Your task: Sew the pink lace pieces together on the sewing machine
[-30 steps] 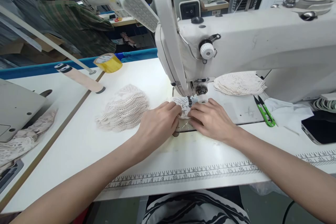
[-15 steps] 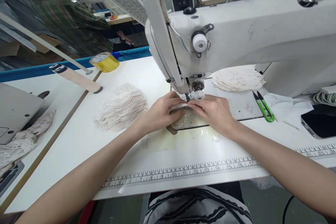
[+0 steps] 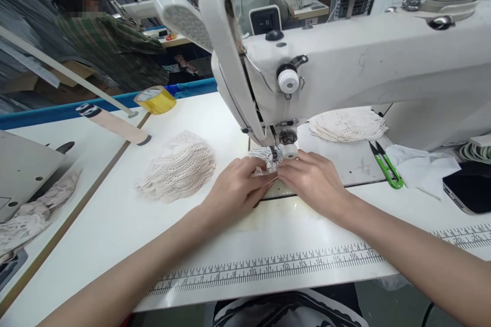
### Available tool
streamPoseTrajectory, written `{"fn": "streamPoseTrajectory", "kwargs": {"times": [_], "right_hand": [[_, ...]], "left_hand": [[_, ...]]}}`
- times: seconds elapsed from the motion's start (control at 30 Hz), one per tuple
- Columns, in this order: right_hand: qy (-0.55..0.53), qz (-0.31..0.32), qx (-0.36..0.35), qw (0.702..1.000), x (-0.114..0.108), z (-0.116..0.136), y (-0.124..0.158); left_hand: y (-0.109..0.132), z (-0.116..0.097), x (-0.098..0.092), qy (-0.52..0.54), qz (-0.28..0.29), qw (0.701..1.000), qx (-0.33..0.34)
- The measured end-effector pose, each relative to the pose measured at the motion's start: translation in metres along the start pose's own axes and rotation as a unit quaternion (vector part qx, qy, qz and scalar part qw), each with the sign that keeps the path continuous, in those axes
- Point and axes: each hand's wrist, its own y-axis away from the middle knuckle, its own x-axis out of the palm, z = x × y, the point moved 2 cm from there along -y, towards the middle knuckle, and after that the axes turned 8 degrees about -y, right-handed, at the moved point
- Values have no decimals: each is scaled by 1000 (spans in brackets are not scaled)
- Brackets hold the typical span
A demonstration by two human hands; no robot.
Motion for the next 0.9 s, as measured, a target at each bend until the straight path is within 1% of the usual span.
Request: {"fn": "streamPoseTrajectory", "kwargs": {"times": [0.07,0.17,0.27,0.4,0.7,0.9], "right_hand": [[35,-3,-37,999,-1,3,1],[70,-2,-79,994,-1,7,1],[81,-4,-97,992,-3,9,0],[96,2,-99,990,-3,9,0],[111,8,-98,989,-1,8,0],[129,5,-82,988,3,4,-4]], "left_hand": [[8,-7,0,-82,-33,996,27],[13,-13,0,-127,-46,990,46],[13,-12,0,-128,-44,990,50],[12,-10,1,-113,-41,992,45],[11,-8,2,-92,-38,995,19],[7,1,7,-86,-44,995,11]]}}
